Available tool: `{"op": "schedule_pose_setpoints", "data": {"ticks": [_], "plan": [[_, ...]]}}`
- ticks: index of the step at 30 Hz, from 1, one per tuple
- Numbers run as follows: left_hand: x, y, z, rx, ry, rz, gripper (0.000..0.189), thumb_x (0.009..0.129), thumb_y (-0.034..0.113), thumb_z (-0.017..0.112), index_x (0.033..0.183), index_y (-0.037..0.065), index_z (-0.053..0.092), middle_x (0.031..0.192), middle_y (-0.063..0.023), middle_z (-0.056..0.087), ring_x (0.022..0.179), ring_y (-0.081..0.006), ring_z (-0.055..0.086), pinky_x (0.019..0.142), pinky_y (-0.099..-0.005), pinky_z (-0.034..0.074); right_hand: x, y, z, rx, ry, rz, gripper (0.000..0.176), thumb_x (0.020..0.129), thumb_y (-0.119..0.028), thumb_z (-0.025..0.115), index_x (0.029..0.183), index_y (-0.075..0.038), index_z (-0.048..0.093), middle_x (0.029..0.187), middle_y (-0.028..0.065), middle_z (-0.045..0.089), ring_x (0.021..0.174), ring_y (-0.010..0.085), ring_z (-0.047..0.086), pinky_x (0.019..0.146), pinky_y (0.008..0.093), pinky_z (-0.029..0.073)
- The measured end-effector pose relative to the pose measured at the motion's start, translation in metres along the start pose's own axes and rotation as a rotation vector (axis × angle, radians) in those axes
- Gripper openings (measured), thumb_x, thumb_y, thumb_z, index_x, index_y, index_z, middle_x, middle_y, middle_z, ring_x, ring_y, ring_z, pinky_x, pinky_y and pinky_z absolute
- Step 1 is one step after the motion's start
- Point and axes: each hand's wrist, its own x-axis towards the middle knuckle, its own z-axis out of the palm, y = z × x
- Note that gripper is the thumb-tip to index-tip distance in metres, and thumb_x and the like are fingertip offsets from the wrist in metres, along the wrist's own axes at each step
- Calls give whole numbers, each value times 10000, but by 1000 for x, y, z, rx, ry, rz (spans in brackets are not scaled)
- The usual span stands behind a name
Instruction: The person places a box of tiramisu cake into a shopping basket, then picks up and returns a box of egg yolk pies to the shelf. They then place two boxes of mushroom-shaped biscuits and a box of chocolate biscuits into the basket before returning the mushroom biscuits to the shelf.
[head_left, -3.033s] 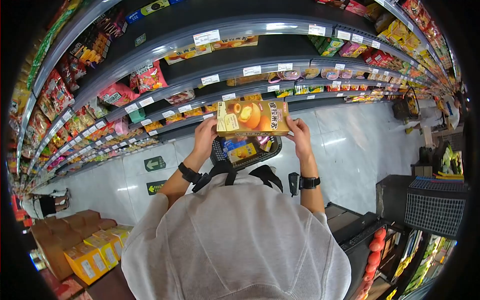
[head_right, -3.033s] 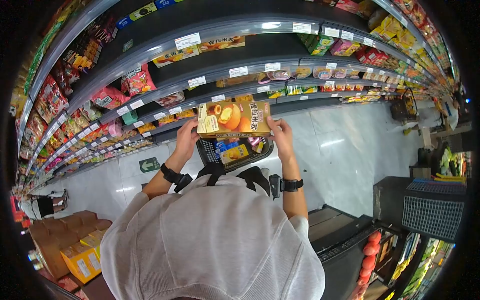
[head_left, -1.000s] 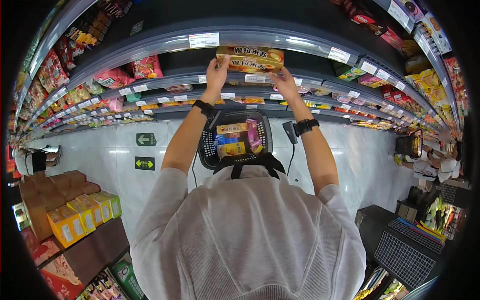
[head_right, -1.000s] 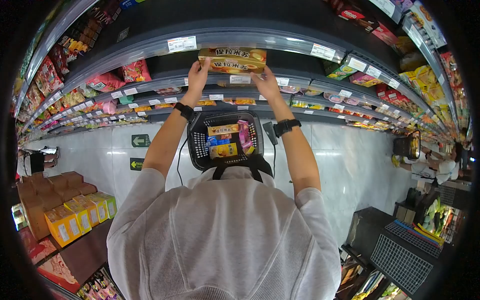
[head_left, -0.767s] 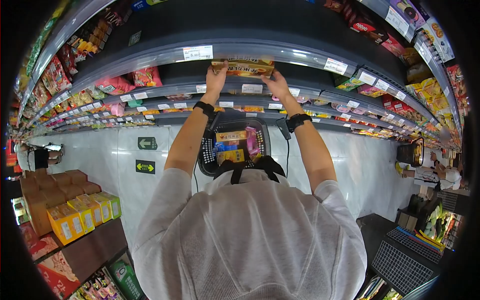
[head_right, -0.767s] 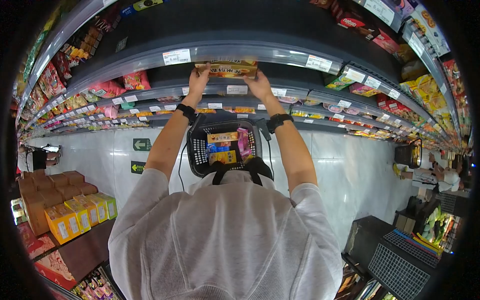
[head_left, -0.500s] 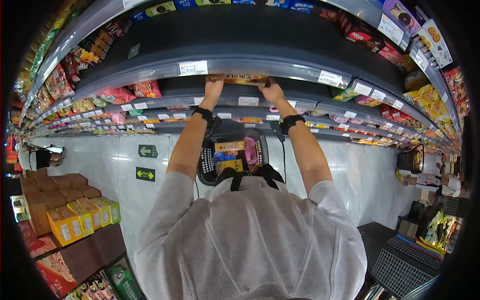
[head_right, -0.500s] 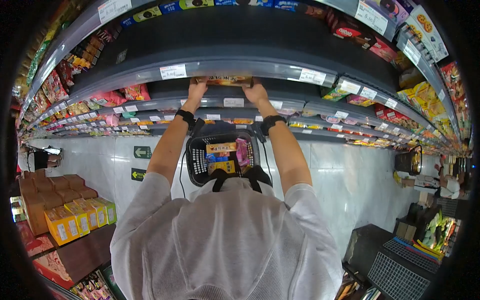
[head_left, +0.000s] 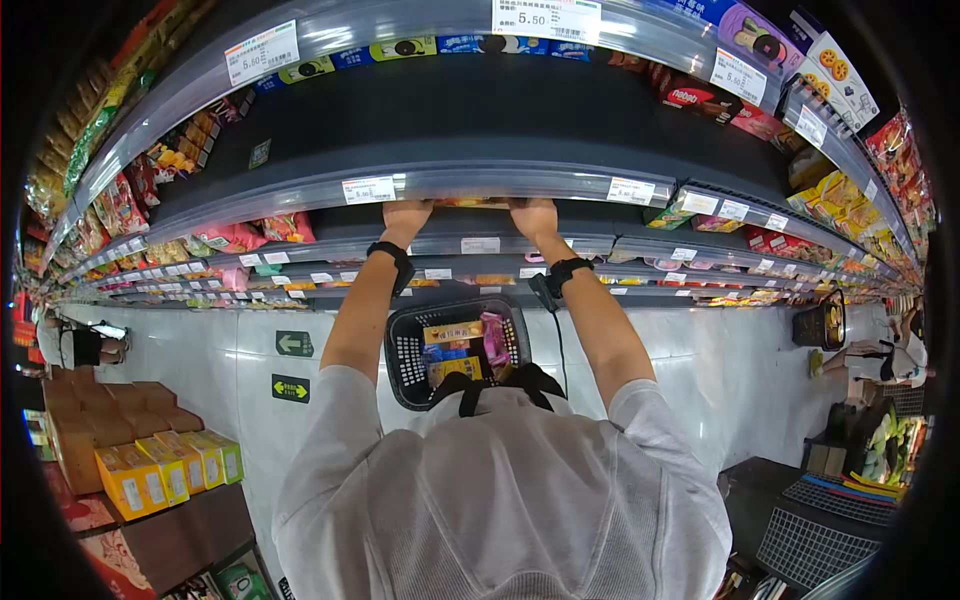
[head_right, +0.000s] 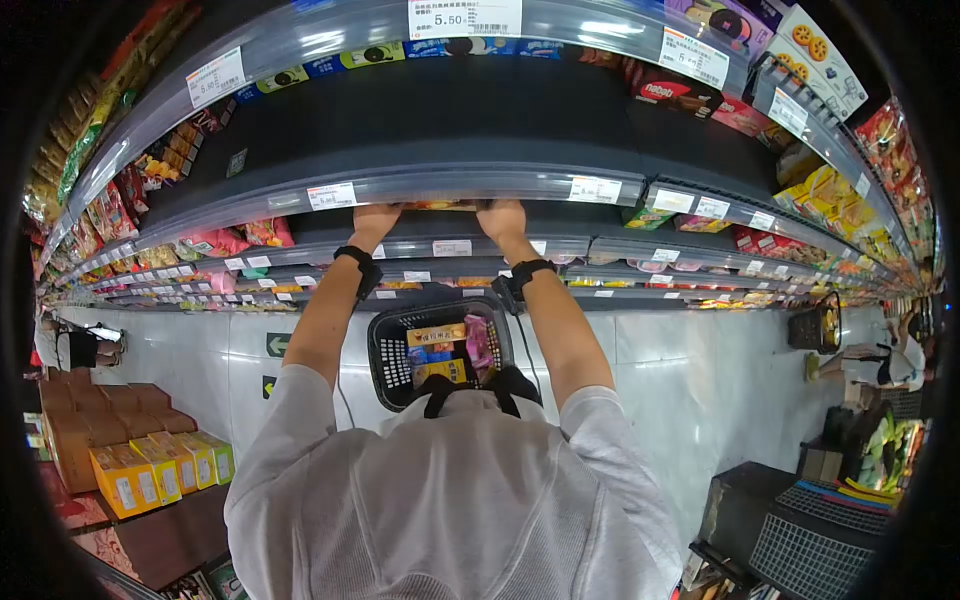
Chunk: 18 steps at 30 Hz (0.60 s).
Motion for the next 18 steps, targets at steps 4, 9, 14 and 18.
{"op": "schedule_pose_setpoints", "data": {"ticks": [4,9,14,18], "plan": [[3,2,-9,87,60,102,551,898,513,648,1331,174,616,1378,-73,611,1276,-323,565,1117,-439,413,19,5,2,-120,-20,-215,536,922,-478,614,1265,-65,636,1316,204,621,1232,378,571,1036,440,462],[21,-5,-15,-35,-195,59,734,887,653,610,1423,155,547,1504,-126,496,1424,-332,409,1190,-432,297,43,11,6,-207,-197,-225,494,972,-414,562,1339,-86,600,1406,172,576,1330,355,503,1114,439,400],[21,4,-10,-38,-181,78,740,888,660,600,1425,154,544,1510,-126,490,1425,-334,406,1190,-433,297,55,30,25,-275,-126,-286,464,1005,-361,501,1399,-124,562,1490,141,510,1406,356,424,1181,438,324],[41,16,-6,-45,-193,92,745,889,666,592,1427,153,542,1514,-126,486,1427,-335,404,1190,-433,297,52,23,26,-312,-172,-249,471,1005,-378,491,1396,-128,565,1488,138,513,1407,340,429,1181,426,326]]}}
